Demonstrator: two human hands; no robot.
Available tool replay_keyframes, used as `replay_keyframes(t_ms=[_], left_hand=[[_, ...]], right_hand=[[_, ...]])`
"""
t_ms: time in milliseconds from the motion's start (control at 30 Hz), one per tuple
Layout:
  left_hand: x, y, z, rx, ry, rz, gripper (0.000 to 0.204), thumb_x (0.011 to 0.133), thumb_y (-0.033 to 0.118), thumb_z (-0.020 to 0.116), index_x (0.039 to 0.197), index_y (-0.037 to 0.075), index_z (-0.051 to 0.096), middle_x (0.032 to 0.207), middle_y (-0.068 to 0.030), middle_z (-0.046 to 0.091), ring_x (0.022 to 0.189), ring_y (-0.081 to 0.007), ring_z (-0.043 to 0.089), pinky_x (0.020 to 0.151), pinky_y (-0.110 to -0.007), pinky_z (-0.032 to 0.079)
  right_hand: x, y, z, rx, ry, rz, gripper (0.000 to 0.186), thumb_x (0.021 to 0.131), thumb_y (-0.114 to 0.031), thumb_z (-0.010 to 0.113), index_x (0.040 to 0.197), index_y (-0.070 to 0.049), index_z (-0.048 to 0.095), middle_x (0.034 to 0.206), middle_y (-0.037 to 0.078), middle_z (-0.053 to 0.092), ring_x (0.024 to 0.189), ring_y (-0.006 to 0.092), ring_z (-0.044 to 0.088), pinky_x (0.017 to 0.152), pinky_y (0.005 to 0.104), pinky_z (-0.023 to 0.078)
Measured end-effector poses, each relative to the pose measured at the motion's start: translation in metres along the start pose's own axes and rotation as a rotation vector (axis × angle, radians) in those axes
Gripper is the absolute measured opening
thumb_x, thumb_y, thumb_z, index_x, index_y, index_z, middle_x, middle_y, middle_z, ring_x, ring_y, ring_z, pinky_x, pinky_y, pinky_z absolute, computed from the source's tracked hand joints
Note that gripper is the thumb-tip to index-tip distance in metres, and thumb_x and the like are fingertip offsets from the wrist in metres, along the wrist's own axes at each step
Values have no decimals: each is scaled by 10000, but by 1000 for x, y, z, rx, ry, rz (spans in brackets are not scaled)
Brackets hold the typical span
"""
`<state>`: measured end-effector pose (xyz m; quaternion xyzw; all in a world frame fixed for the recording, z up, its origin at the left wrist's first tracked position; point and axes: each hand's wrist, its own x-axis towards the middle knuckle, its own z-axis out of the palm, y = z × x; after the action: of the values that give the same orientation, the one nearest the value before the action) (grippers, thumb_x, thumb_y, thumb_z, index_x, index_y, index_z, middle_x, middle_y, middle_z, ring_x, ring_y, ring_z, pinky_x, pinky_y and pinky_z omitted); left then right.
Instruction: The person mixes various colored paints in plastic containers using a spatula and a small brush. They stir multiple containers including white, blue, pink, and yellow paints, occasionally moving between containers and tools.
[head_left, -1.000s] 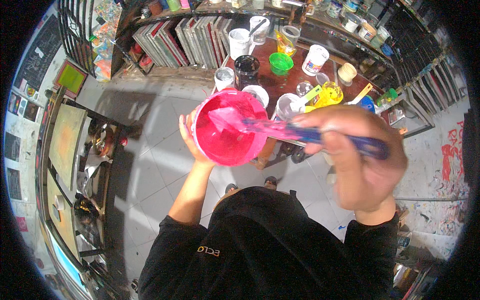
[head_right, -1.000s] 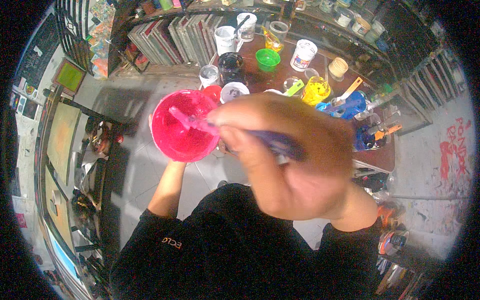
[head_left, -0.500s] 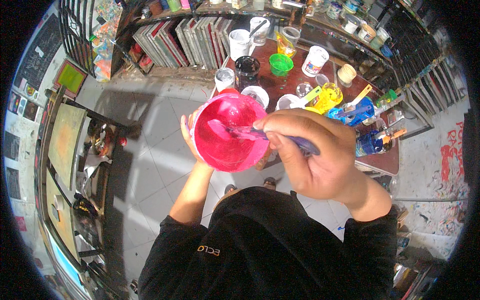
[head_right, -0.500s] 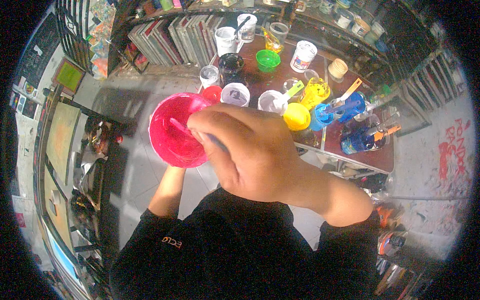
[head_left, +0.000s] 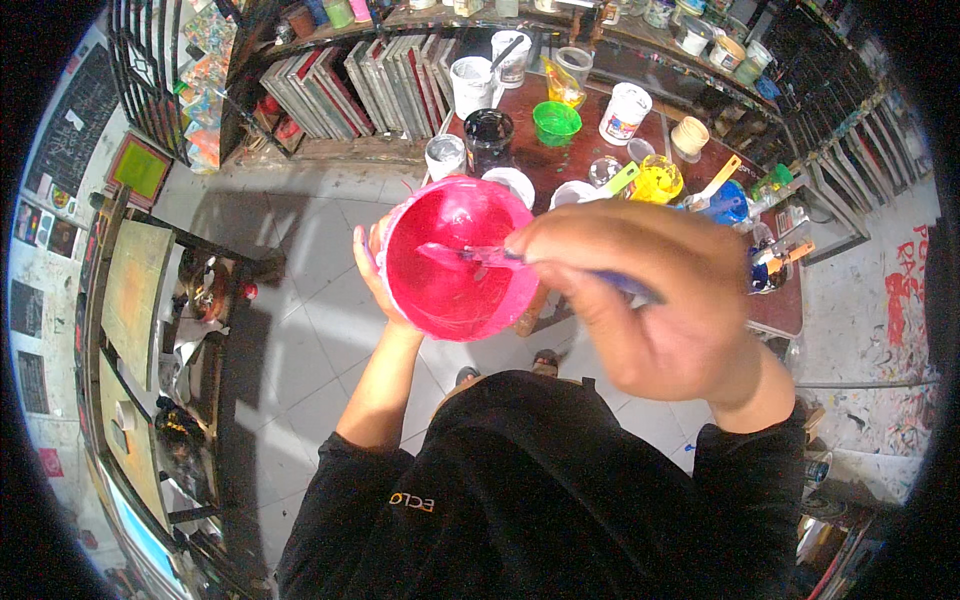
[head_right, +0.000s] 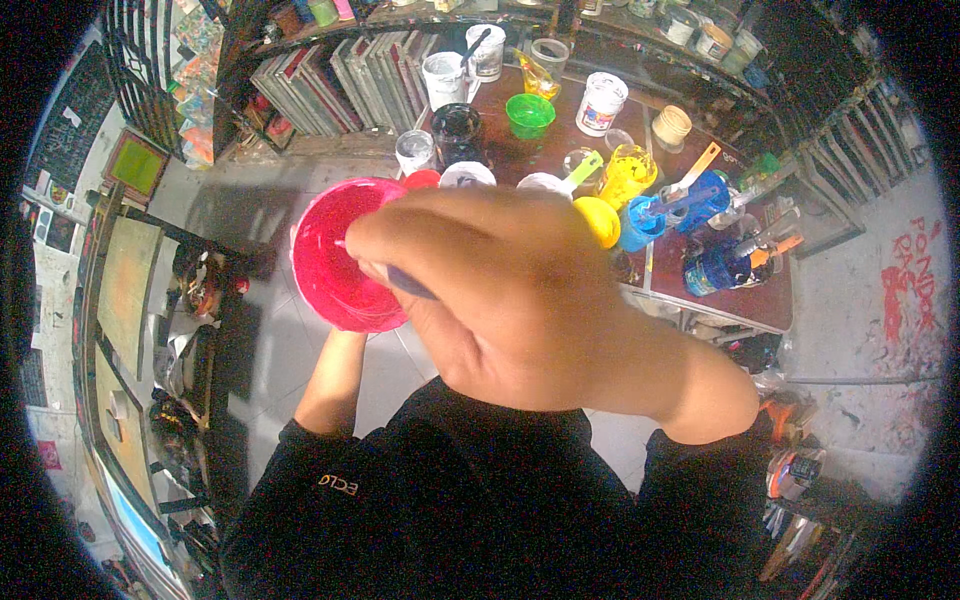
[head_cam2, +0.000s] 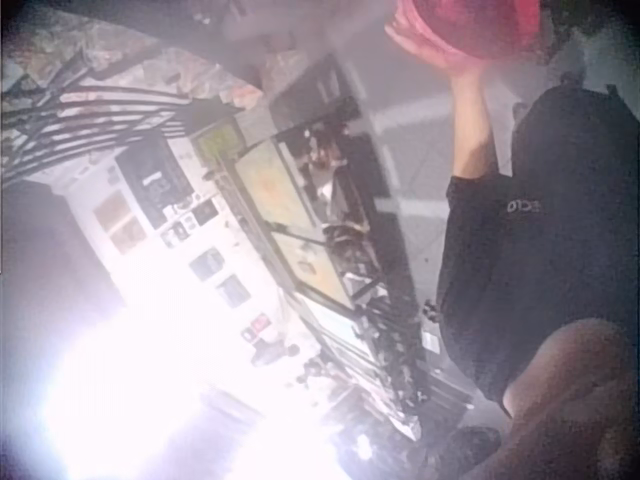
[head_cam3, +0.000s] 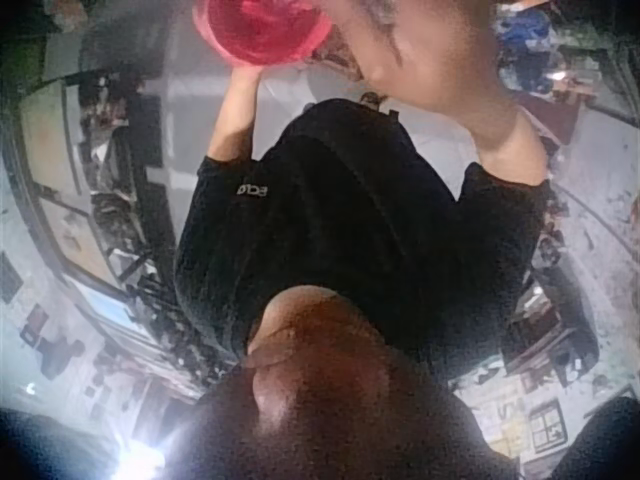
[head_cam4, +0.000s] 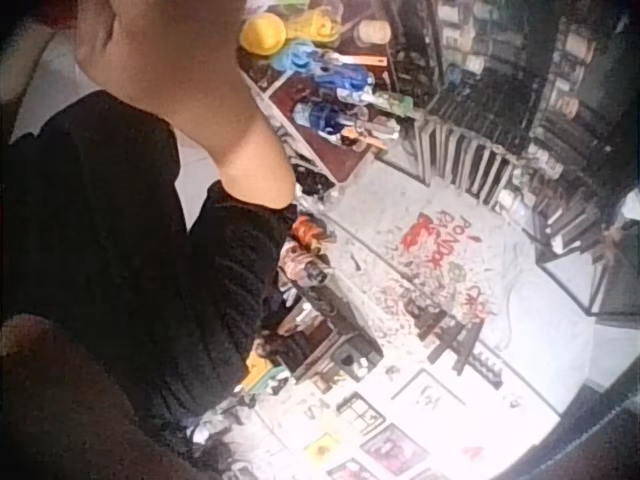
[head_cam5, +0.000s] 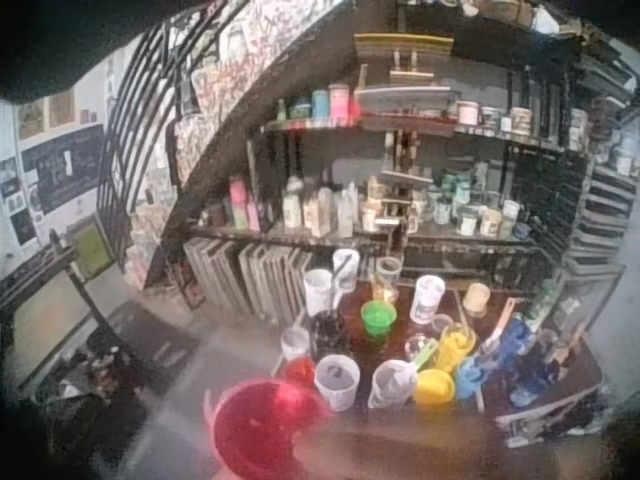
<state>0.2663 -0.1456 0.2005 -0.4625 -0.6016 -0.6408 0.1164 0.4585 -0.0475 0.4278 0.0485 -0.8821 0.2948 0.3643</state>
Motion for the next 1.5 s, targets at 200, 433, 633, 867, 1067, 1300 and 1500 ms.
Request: replay_keyframes(t_ms=[200,433,633,867,1067,1300,1500], left_hand=[[2,11,-1,171,-60,105,764,790,161,659,1343,60,141,1253,-159,444,1171,-261,448,1093,-417,187],[-24,2,5,-43,-58,-261,1057,549,414,840,1361,51,270,1292,-98,452,1190,-228,446,1051,-420,298],[-16,8,7,-285,-121,-325,1072,465,152,860,1338,46,249,1256,-112,426,1172,-240,435,989,-401,361],[24,26,19,-631,-396,-648,1047,474,129,857,1328,45,258,1227,-113,457,1094,-224,502,920,-368,430],[45,17,36,-533,-515,-561,1232,430,152,883,1386,37,113,1267,-152,431,1140,-238,477,948,-386,413],[68,-27,83,-813,-439,-433,1247,561,51,831,1417,75,-75,1321,-214,395,1256,-287,371,1054,-426,277],[70,-64,62,-923,-109,-617,666,875,503,441,1403,158,229,1378,-256,328,1308,-358,288,1090,-441,165]], right_hand=[[-8,4,3,10,-26,-7,156,745,43,621,898,11,630,857,145,659,747,255,658,657,313,520],[-35,32,25,76,-79,137,522,677,-145,770,1137,-43,545,1030,109,613,922,230,604,700,328,490],[-88,88,45,315,-147,569,1065,569,-315,858,1396,-60,237,1336,115,392,1207,229,412,936,385,382],[-65,114,75,476,-125,694,1017,542,-341,862,1325,18,323,1272,145,466,1157,240,466,984,363,371],[-58,131,74,573,62,794,909,505,-278,880,1246,-4,430,1172,112,556,1072,199,532,935,339,426],[-32,171,10,612,186,852,574,567,-55,833,1078,-18,574,987,60,642,889,152,611,826,319,494],[-5,248,-74,385,247,636,535,587,-94,830,1053,-20,578,958,72,654,863,155,625,789,321,510]])
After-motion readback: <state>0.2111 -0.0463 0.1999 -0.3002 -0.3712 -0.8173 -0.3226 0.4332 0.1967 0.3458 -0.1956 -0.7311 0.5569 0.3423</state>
